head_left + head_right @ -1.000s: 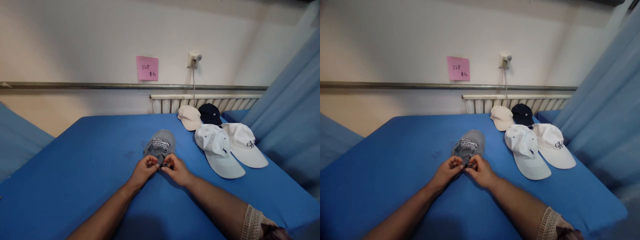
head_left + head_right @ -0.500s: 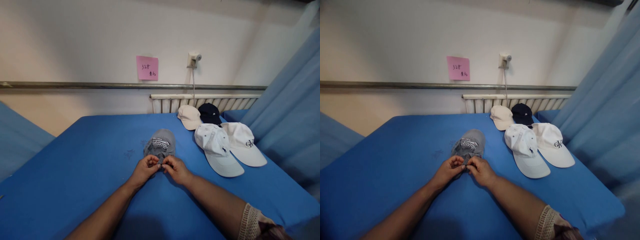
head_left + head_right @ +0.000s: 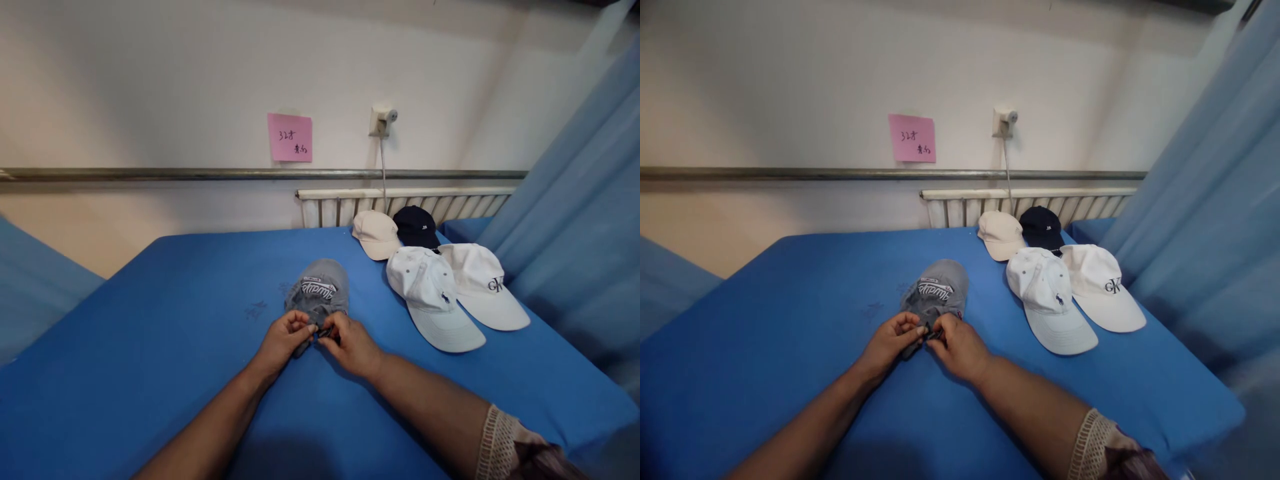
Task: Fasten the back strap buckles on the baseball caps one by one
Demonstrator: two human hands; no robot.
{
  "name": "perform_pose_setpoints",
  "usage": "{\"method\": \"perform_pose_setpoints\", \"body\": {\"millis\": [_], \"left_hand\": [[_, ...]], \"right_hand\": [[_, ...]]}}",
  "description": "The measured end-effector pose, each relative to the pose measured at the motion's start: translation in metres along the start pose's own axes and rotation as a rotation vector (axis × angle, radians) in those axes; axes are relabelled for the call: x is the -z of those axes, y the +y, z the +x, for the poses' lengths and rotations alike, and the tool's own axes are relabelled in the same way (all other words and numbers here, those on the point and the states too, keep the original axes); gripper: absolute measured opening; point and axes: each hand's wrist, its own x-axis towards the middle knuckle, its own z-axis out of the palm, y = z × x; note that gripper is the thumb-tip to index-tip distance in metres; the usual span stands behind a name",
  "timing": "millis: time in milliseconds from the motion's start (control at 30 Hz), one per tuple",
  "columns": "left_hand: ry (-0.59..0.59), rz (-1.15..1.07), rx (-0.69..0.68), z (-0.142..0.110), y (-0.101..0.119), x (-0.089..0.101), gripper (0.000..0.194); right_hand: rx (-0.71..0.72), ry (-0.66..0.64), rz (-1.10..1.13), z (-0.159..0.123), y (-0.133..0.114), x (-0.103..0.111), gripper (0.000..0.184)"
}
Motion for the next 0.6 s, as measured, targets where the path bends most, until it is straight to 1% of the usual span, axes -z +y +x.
{"method": "perform_pose_setpoints", "body": {"millis": [100, 200, 367, 500, 600], "left_hand": [[0.009, -0.137, 0.009, -0.001, 0.004, 0.006, 0.036], [0.012, -0.268, -0.01, -0.005, 0.012, 0.016, 0.034], [-0.02, -0.401, -0.102, -0.015, 0.03, 0.033, 0.028], [-0.003, -0.388, -0.103, -0.016, 0.034, 0.037, 0.028], [0.031, -0.264, -0.084, -0.013, 0.028, 0.032, 0.028]], "right_hand": [[0.02, 0.035, 0.0, 0.001, 0.003, 0.001, 0.011], [0.034, 0.05, 0.007, 0.003, 0.007, 0.002, 0.001], [0.014, 0.032, 0.067, 0.004, 0.007, 0.005, 0.006], [-0.058, 0.016, 0.188, 0.004, 0.006, 0.006, 0.006], [-0.103, 0.019, 0.308, 0.004, 0.008, 0.005, 0.005]]}}
